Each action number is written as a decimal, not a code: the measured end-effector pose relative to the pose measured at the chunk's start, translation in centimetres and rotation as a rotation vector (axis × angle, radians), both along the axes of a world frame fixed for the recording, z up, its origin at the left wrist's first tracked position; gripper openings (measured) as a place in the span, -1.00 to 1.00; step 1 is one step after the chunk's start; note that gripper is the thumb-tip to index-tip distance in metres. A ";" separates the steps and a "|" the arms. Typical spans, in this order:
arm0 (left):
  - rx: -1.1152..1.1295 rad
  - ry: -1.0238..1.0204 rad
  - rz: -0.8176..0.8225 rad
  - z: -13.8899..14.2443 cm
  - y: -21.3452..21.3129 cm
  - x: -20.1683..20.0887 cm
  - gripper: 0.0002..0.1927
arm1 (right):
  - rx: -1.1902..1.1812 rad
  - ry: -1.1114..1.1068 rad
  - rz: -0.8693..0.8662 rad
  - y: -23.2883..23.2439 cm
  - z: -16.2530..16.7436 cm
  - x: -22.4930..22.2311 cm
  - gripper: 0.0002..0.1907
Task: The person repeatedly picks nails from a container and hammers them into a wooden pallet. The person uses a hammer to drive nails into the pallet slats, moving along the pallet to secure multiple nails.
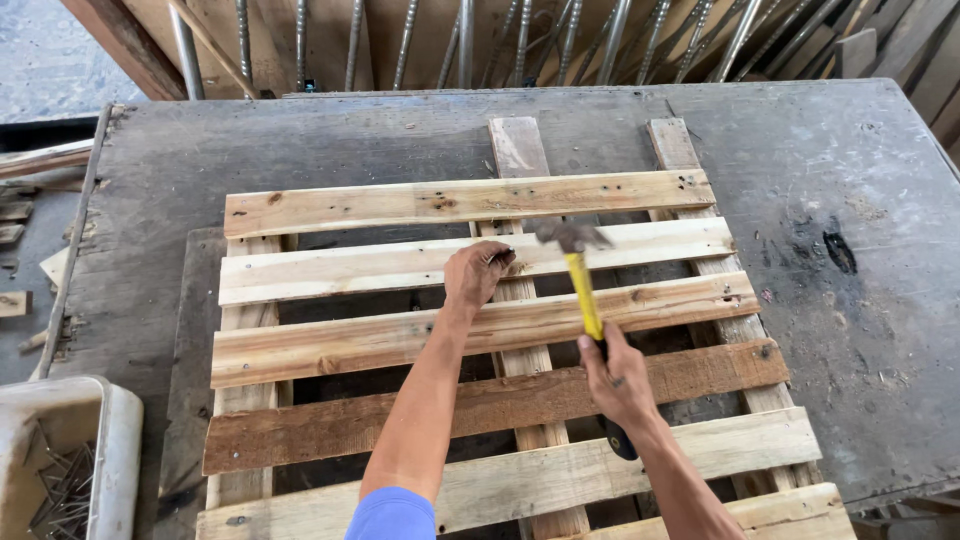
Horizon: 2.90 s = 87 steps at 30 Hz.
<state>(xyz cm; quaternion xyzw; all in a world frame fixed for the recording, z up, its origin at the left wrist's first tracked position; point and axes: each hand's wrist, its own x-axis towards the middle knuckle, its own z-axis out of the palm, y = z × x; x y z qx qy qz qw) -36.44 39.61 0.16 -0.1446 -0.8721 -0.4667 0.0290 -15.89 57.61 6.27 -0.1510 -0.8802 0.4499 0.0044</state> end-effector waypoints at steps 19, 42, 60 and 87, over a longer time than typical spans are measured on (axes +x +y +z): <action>0.373 -0.001 0.129 -3.6 -4.2 -3.4 -0.72 | -0.285 1.024 0.121 -0.7 12.8 2.1 -0.80; 0.312 0.371 0.248 -3.4 -5.3 -2.5 -0.73 | -0.014 -0.415 -0.013 -4.5 3.2 -2.8 -0.70; 0.327 0.101 0.283 -2.7 -4.6 -1.9 -0.77 | -0.062 -0.126 -0.039 1.1 3.2 0.1 -0.80; 1.912 -1.004 0.517 2.2 -7.9 5.9 -0.69 | -0.076 -0.197 0.048 -3.2 2.7 -1.6 -0.66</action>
